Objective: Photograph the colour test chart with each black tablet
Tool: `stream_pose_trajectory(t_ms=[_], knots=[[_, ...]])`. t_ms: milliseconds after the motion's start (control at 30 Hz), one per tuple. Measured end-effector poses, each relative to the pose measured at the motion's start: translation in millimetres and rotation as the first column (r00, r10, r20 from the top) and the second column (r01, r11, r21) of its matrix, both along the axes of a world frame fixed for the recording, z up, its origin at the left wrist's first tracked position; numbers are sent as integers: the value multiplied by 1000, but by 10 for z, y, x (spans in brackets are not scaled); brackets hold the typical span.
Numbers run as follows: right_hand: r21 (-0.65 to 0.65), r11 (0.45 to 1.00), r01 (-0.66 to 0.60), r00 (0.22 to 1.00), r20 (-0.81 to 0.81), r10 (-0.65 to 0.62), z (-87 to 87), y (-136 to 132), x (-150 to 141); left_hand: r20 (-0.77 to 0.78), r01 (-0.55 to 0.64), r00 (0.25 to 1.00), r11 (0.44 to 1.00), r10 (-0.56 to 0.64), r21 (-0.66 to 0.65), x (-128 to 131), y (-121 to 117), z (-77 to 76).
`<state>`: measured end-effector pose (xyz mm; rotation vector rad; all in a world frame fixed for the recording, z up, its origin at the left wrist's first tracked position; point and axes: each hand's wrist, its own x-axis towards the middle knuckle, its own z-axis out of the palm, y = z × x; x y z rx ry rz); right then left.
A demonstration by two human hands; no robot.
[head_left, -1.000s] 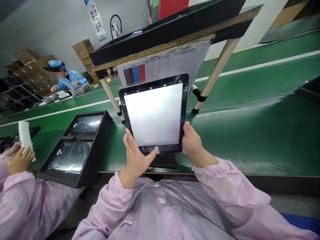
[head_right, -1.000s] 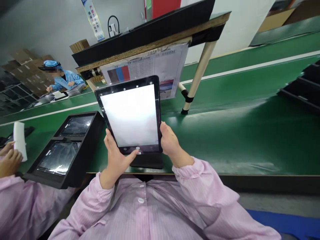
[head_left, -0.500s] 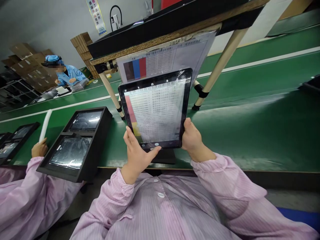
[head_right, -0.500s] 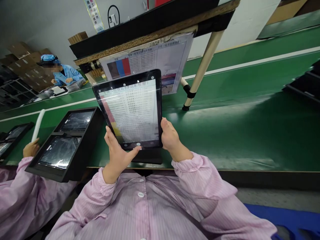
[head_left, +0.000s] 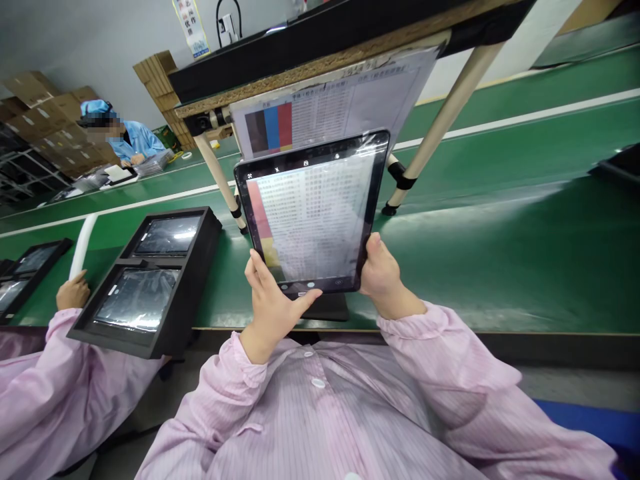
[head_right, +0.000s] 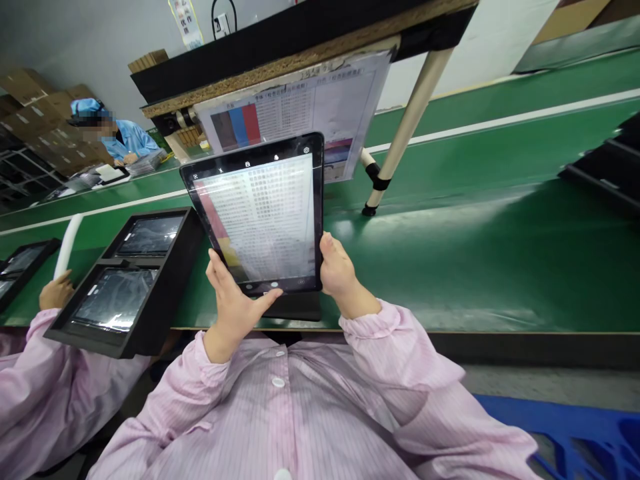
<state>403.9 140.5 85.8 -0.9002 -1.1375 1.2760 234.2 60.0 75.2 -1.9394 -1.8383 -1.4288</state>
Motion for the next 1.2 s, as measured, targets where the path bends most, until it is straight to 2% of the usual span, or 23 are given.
stream_pose_trajectory(t_ms=[200,267,300,333,400,467,500,567,633,767,900,1000,1100,1133,1200], knots=[[2,1000,13,999,43,-13,-38,-2,8,57,22,998,999,-24,29,-40,-13,3],[-18,1000,15,999,36,-15,-56,-31,12,203,90,974,993,-102,70,-111,3,35],[-30,1000,1,1000,27,0,-58,-57,15,324,134,933,987,-156,88,-156,17,60],[-38,999,-18,1000,15,19,-52,-91,19,468,182,859,978,-208,101,-202,35,89],[-4,999,-52,999,13,52,-7,-176,34,744,303,610,948,-271,97,-284,74,150],[130,989,-69,996,60,62,88,-262,64,900,424,350,900,-261,96,-335,110,194],[220,972,-81,994,96,61,151,-298,85,936,455,251,884,-247,111,-343,126,205],[382,917,-117,982,185,48,291,-343,140,966,453,121,878,-229,151,-326,149,203],[467,873,-138,966,259,14,420,-349,206,973,425,48,886,-225,184,-275,167,181],[540,833,-123,923,371,-104,538,-286,327,973,481,-10,852,-230,206,-168,194,134],[590,803,-83,875,428,-224,476,-193,429,983,476,11,866,-181,154,-133,209,112],[529,842,-105,874,453,-176,388,-117,486,992,427,40,900,-116,88,-111,230,131],[438,897,-64,874,459,-162,335,-70,465,994,447,34,891,-102,76,-67,280,174],[420,907,-20,847,489,-208,338,-69,432,994,469,23,879,-109,86,-50,300,186],[414,908,69,743,585,-324,375,-87,330,992,494,7,862,-130,109,-16,334,197]])
